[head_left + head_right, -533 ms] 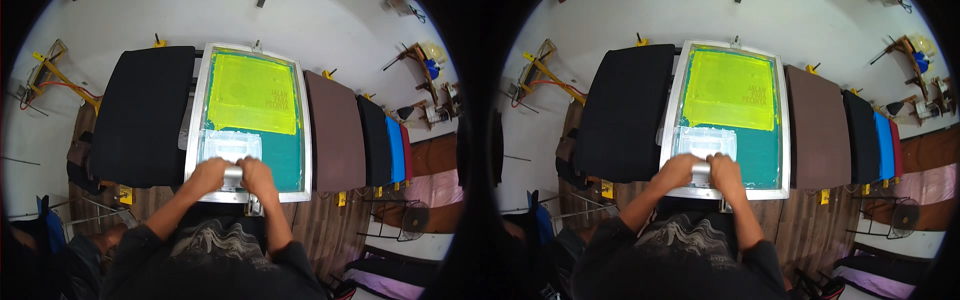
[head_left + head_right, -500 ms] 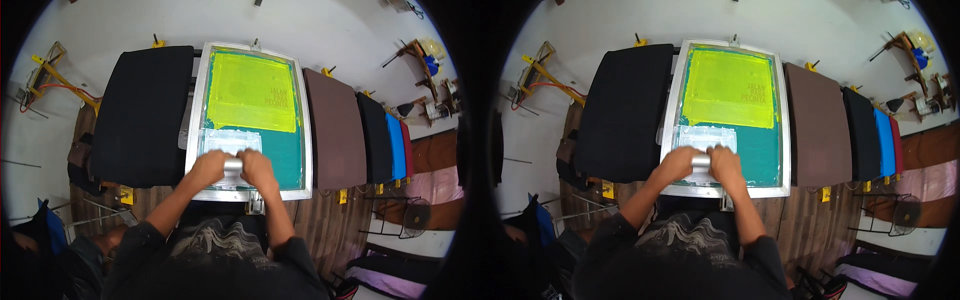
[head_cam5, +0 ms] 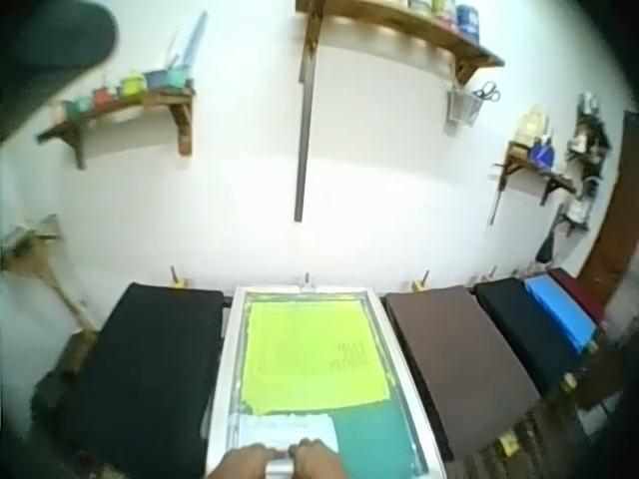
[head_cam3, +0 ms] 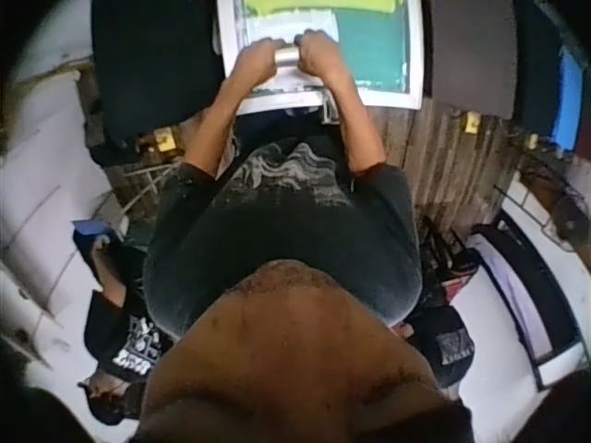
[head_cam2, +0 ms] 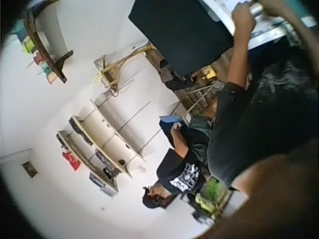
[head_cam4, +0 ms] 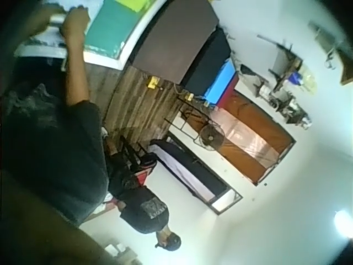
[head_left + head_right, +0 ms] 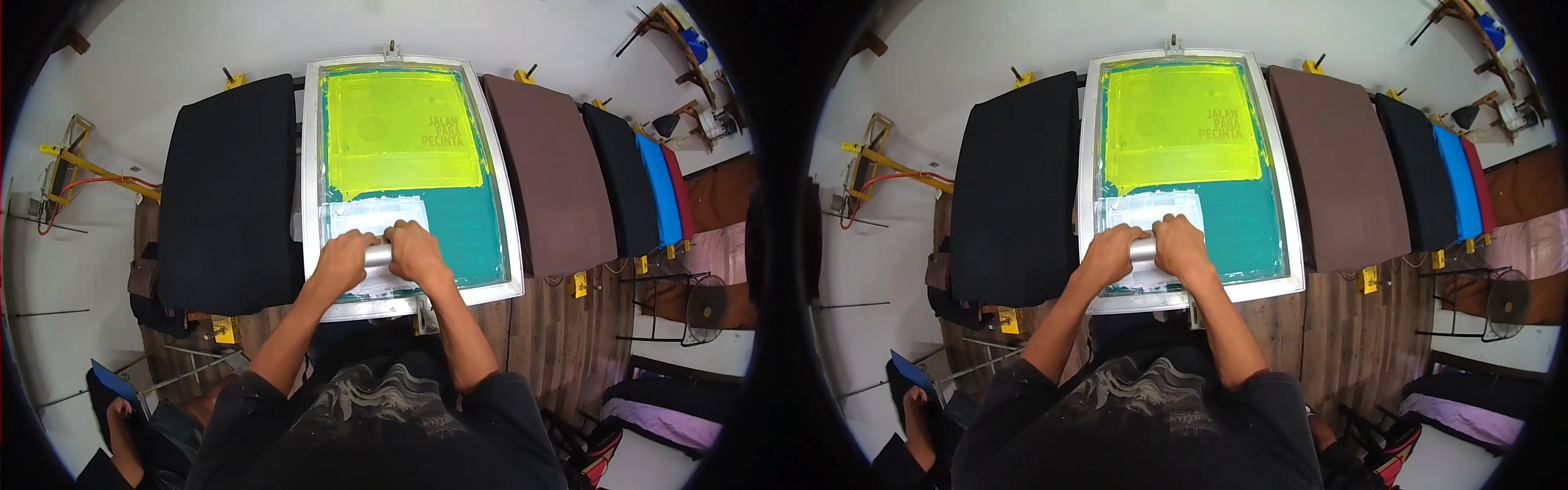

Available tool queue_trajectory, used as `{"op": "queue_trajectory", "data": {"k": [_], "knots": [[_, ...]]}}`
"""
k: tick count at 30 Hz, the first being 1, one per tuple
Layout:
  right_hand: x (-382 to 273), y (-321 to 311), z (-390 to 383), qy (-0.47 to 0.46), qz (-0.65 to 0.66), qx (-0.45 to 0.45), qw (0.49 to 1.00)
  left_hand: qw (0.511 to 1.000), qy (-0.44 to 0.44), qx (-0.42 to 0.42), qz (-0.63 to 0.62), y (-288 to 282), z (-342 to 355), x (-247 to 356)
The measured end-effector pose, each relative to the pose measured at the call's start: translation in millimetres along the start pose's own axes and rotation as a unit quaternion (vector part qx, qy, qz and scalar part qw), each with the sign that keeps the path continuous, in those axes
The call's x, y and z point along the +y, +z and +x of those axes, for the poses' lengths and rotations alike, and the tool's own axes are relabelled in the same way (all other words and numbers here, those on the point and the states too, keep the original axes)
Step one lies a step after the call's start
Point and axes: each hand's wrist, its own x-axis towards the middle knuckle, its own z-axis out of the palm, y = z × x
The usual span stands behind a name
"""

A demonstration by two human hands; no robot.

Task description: Manually applying ink through a screen onto a t-shirt using a squeegee.

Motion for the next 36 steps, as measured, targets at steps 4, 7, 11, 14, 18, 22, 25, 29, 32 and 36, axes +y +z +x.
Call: {"op": "queue_trajectory", "data": {"k": [4,7,11,14,18,22,25,29,32,36], "knots": [[-5.3,11.4,-34.6,0.004,0.016,0.012,1.0,0.998,0.02,0.033,-0.041,14.9,-34.4,10.4],[-8.5,21.3,-58.4,0.006,0.02,0.017,1.0,0.998,0.023,0.015,-0.052,25.1,-53.4,14.9],[-6.3,25.4,-74.9,0.015,0.026,0.032,0.999,0.999,-0.008,0.013,-0.04,28.2,-64.5,28.2],[3.2,26.5,-87.6,-0.006,0.042,0.033,0.999,0.999,0.005,0.026,-0.04,29.8,-68.9,34.8],[8.3,8.7,-130.6,0.002,0.224,0.133,0.965,0.999,0.01,0.025,-0.041,24.2,-70.5,33.2],[30.6,29.7,-182.9,0.209,0.217,0.095,0.949,0.999,0.015,0.038,-0.036,24.0,-68.3,30.0],[43.5,67.1,-198.4,0.261,0.423,0.033,0.867,0.998,0.022,0.046,-0.046,24.2,-66.4,31.4],[48.0,95.1,-196.9,0.302,0.672,0.035,0.675,0.998,0.009,0.046,-0.04,26.2,-69.0,30.0],[47.8,100.5,-197.4,0.285,0.757,0.042,0.587,0.997,0.014,0.066,-0.046,28.6,-68.8,26.2],[49.1,111.0,-197.1,0.292,0.786,0.058,0.541,0.996,0.018,0.07,-0.049,28.4,-64.8,27.1]]}}
